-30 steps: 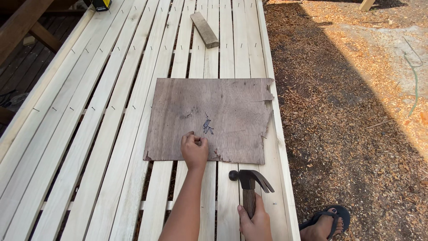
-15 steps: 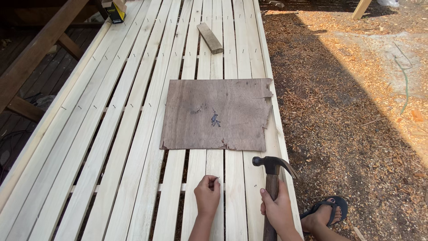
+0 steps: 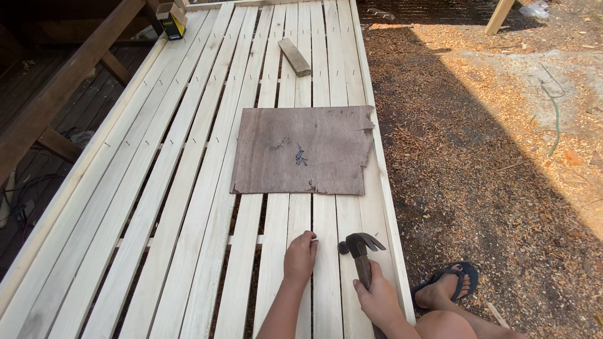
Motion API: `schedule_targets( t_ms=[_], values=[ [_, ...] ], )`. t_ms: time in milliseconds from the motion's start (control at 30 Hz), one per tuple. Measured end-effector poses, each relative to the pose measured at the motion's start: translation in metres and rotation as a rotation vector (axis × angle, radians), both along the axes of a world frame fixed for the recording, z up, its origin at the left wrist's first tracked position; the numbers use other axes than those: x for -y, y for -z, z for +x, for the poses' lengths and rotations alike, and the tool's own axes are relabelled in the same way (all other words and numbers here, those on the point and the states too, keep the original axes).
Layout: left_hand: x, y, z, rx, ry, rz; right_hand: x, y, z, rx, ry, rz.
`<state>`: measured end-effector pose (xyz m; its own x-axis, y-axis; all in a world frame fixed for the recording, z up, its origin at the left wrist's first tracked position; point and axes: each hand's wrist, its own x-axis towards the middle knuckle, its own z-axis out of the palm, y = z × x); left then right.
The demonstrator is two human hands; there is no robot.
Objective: The person hammers nails into a slatted wooden frame outdoors, holding a claw hammer in one hand and positioning nails with the other. They work along the slats, driving nails one at a time and steadying the frame with their free hand.
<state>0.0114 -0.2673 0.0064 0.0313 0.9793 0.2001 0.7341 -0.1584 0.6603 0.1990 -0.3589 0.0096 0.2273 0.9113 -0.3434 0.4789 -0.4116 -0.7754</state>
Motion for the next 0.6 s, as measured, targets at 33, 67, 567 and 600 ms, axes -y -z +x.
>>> schedule_targets(
  t_ms=[33, 67, 567, 600],
  values=[
    [-0.002, 0.0, 0.003, -0.048, 0.042, 0.092, -0.001, 0.003, -0.001, 0.058, -0.023, 0.052],
    [-0.003, -0.002, 0.006, -0.086, 0.045, 0.084, -0.001, 0.005, -0.001, 0.119, -0.045, 0.102],
    [-0.022, 0.018, 0.025, 0.478, -0.242, -0.189, -0.013, 0.011, 0.0, 0.026, 0.028, 0.023],
    [-0.023, 0.021, 0.024, 0.442, -0.221, -0.146, -0.014, 0.009, 0.0, -0.013, 0.042, -0.019]
  ],
)
